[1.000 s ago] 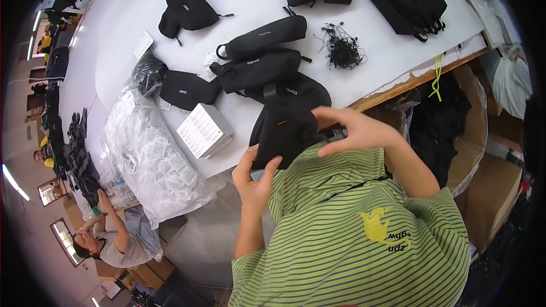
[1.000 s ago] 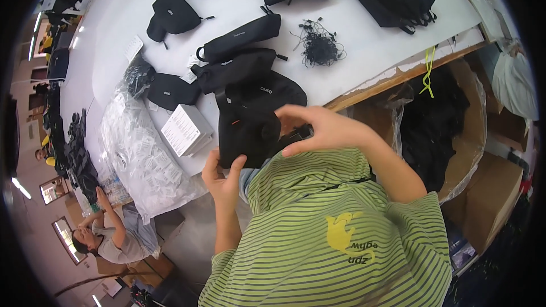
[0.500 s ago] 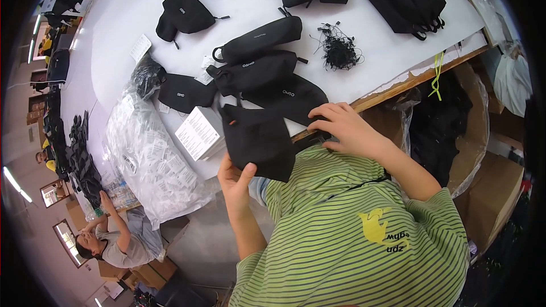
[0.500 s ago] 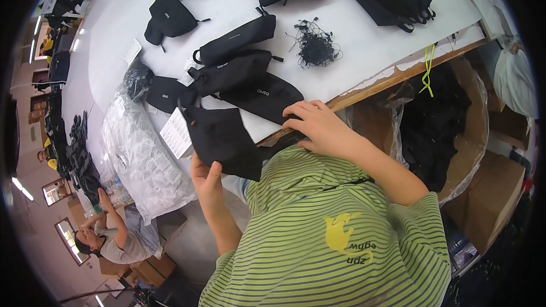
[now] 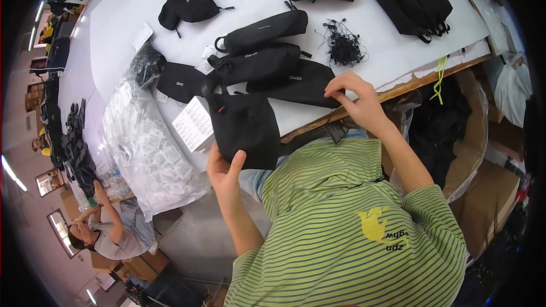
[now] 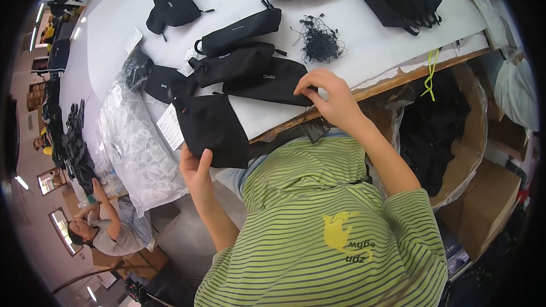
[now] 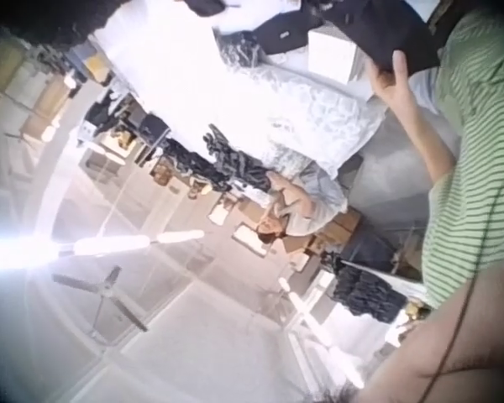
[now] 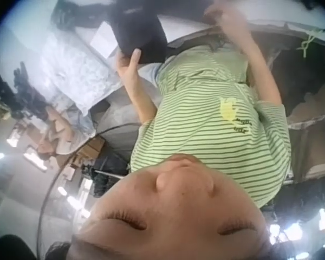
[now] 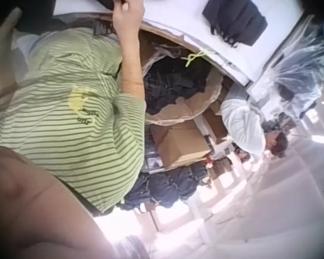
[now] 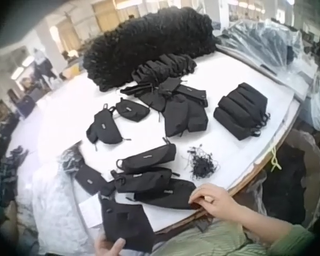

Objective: Placing silica gel packets and small items into black protective pouches/sunglasses cases.

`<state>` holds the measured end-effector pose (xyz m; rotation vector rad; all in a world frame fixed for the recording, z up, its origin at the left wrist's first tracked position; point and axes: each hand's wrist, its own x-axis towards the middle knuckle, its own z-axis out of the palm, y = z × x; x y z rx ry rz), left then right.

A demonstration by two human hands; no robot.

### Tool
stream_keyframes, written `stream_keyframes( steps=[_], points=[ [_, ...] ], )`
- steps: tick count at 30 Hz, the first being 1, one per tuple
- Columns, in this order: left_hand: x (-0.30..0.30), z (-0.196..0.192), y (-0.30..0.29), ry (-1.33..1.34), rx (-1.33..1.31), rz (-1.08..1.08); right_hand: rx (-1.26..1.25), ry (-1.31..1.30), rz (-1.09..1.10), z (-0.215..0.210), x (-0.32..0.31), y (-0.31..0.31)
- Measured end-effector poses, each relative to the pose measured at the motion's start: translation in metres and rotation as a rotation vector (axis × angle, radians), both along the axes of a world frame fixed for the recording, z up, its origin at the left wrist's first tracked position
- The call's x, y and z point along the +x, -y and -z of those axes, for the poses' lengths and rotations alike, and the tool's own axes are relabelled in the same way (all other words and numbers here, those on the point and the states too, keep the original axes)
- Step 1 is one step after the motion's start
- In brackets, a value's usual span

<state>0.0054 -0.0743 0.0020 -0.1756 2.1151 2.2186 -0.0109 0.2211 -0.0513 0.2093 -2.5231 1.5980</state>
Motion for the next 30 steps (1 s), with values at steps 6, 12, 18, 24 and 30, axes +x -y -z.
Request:
stream_keyframes(
  steps=[6, 12, 18, 24, 30],
  points=[
    [-0.010, 0.001, -0.007, -0.010, -0.276, 0.070, -0.581, 0.160, 0.102, -0.011, -0.015, -0.006],
    [-0.034, 0.016, -0.028, -0.431, -0.782, 0.057, -0.623, 0.121, 0.111, -0.022, -0.020, -0.025],
    [-0.061, 0.033, -0.033, -0.488, -0.941, 0.206, -0.681, 0.132, 0.161, -0.049, -0.005, -0.042],
    [-0.083, 0.021, -0.059, -0.741, -0.935, -0.151, -0.543, -0.025, 0.116, -0.087, 0.011, -0.058],
    [-0.043, -0.016, -0.106, -1.087, -0.784, 0.202, -0.555, -0.120, -0.085, -0.106, 0.017, -0.048]
  ],
)
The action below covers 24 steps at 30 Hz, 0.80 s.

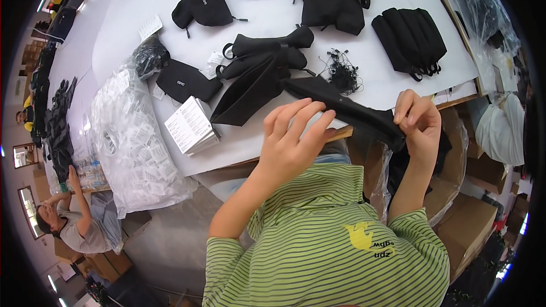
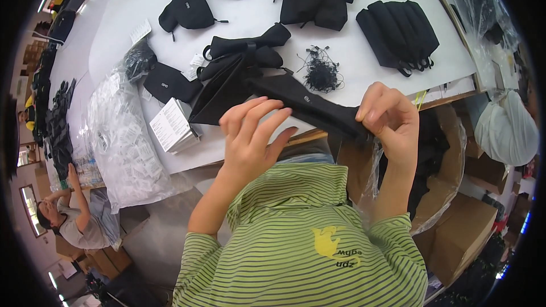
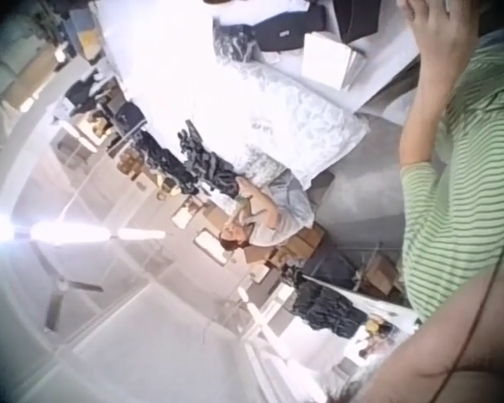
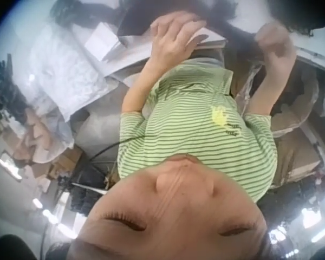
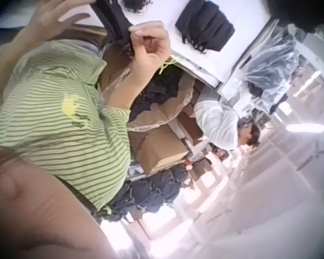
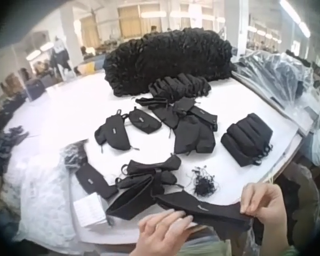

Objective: Placing silica gel packets and small items into black protective pouches/sunglasses cases.

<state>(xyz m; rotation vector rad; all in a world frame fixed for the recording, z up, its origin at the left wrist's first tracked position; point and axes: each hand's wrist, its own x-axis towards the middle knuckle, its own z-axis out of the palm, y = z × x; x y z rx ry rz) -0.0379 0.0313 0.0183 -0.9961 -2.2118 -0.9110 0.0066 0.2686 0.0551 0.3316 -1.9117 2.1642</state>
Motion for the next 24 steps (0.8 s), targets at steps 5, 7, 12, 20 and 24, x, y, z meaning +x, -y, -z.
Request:
stream_keyframes(
  steps=[5, 7, 12, 20, 24],
  points=[
    [0.002, 0.014, 0.009, 0.077, 0.003, 0.075, -0.056, -0.004, -0.130, -0.006, 0.002, 0.009],
    [0.005, 0.012, 0.011, 0.077, 0.031, 0.079, -0.068, -0.003, -0.156, -0.006, 0.002, 0.009],
    [0.016, 0.013, 0.017, 0.059, 0.049, 0.108, -0.100, -0.023, -0.198, -0.003, -0.001, 0.014],
    [0.015, 0.010, 0.031, 0.218, 0.209, -0.096, -0.026, 0.339, -0.156, 0.032, -0.004, 0.029],
    [0.022, 0.016, 0.027, 0.356, 0.298, -0.109, 0.096, 0.594, -0.101, 0.059, 0.021, 0.066]
  ],
)
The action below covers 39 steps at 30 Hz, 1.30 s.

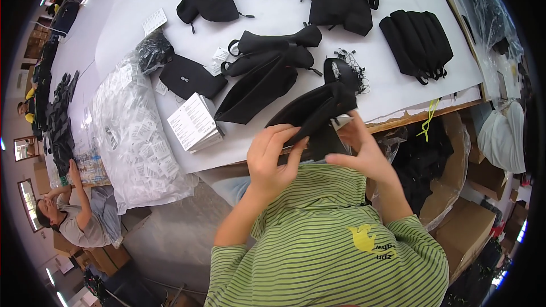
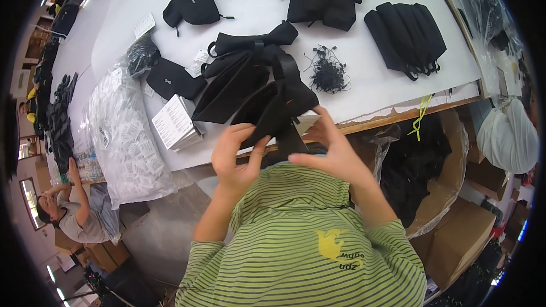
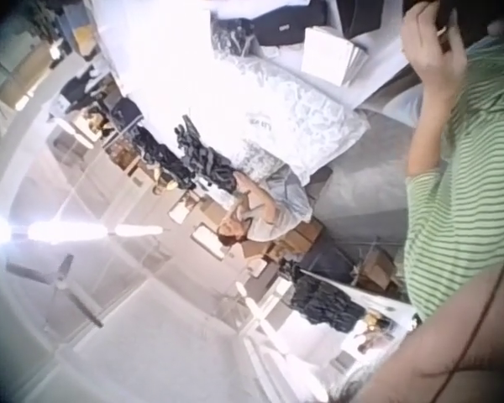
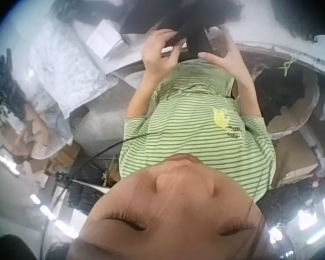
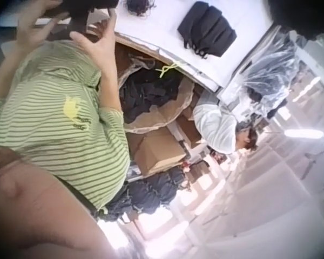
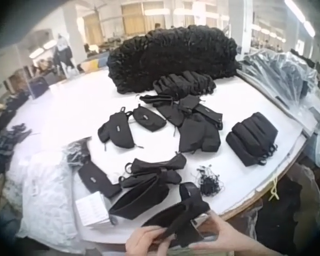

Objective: Placing silica gel packets and small items into black protective pouches/sunglasses cases.

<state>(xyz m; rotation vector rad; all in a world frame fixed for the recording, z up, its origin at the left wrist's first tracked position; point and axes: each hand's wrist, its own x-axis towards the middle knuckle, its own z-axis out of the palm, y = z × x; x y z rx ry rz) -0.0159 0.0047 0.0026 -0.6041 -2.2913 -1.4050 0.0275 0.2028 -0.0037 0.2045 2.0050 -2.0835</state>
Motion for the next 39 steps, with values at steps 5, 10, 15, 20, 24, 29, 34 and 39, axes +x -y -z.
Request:
stream_keyframes(
  steps=[5, 10, 15, 20, 24, 29, 34, 39],
  points=[
    [0.005, 0.001, 0.013, 0.334, 0.095, -0.097, -0.191, 0.154, 0.141, 0.013, -0.019, -0.004],
    [0.007, 0.007, 0.047, 0.380, 0.030, -0.061, -0.825, 0.125, 0.083, -0.006, -0.018, -0.037],
    [0.017, 0.004, 0.075, 0.508, -0.048, -0.043, -0.278, -0.001, -0.041, -0.026, -0.028, -0.067],
    [0.023, 0.001, 0.084, 0.625, -0.175, 0.080, -0.501, -0.114, 0.556, 0.004, -0.049, -0.075],
    [0.030, -0.004, 0.057, 0.580, -0.271, 0.321, -1.294, 0.175, 0.586, 0.012, -0.072, -0.013],
    [0.034, -0.013, 0.052, 0.659, -0.336, 0.341, -1.324, 0.204, 0.270, 0.041, -0.064, -0.002],
    [0.035, -0.007, 0.054, 0.640, -0.277, 0.424, -0.989, 0.153, 0.385, 0.029, -0.069, -0.007],
    [0.025, -0.002, 0.054, 0.788, -0.291, 0.636, -0.021, -0.093, 0.161, -0.005, -0.059, 0.012]
  ],
)
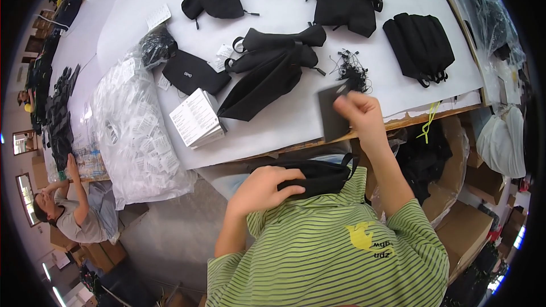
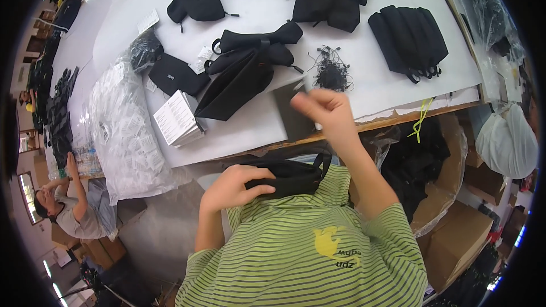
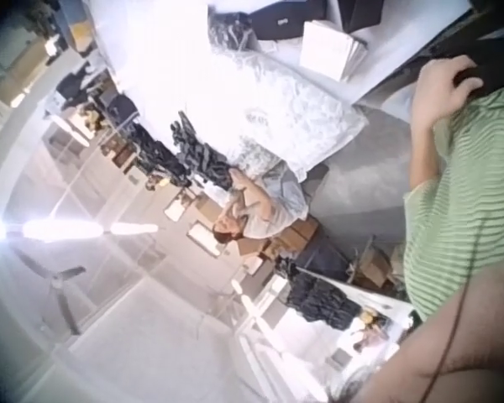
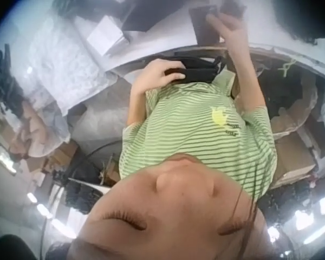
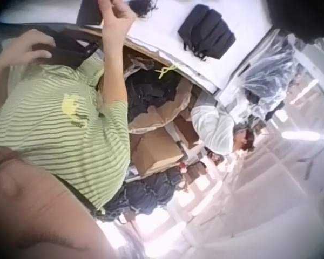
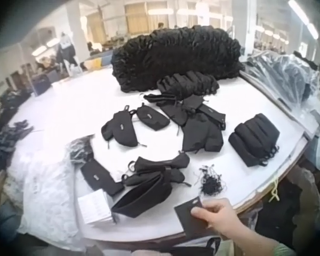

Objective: Placing silica gel packets and small items into black protective pouches/sunglasses cases.

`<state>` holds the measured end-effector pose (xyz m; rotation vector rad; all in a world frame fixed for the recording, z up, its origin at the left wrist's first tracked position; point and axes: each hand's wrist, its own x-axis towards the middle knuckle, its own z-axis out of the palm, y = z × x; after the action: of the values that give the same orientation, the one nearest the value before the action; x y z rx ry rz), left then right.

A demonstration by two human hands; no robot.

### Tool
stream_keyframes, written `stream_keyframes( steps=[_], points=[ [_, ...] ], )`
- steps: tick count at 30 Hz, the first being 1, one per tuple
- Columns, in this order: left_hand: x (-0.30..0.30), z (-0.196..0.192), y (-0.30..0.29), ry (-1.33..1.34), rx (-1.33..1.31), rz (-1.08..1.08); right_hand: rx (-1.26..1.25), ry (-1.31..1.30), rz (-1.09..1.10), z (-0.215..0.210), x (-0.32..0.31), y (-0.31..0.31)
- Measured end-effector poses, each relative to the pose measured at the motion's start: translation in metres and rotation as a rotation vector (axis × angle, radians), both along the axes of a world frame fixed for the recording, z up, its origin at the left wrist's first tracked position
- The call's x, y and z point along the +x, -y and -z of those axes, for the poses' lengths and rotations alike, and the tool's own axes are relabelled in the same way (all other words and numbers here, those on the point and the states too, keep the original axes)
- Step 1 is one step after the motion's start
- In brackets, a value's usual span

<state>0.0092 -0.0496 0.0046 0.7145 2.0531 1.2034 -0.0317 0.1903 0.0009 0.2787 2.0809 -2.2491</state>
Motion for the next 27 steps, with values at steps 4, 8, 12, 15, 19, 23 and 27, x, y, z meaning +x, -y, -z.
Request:
stream_keyframes(
  steps=[4, 8, 12, 15, 19, 23, 27],
  points=[
    [-0.005, -0.010, -0.006, -0.122, 0.000, -0.090, 0.482, 0.038, -0.418, -0.036, 0.015, 0.015],
    [-0.007, -0.007, -0.010, -0.437, 0.089, -0.141, 0.879, -0.096, -0.723, -0.014, 0.026, 0.014],
    [-0.008, -0.004, 0.000, -0.323, -0.018, 0.020, 0.839, -0.049, -0.873, -0.021, 0.028, 0.011],
    [-0.029, -0.008, 0.000, -0.235, -0.086, 0.063, 0.814, -0.041, -0.966, -0.014, 0.030, 0.000],
    [-0.111, 0.006, 0.017, -0.317, 0.078, -0.470, 0.874, -0.139, -0.900, -0.003, 0.036, -0.005],
    [-0.198, 0.050, 0.062, -0.995, -0.671, -0.678, 0.824, -0.309, -0.821, -0.012, 0.040, -0.002],
    [-0.218, 0.066, 0.078, -1.013, -0.746, -0.451, 0.905, -0.485, -0.696, -0.023, 0.037, -0.005]
  ],
)
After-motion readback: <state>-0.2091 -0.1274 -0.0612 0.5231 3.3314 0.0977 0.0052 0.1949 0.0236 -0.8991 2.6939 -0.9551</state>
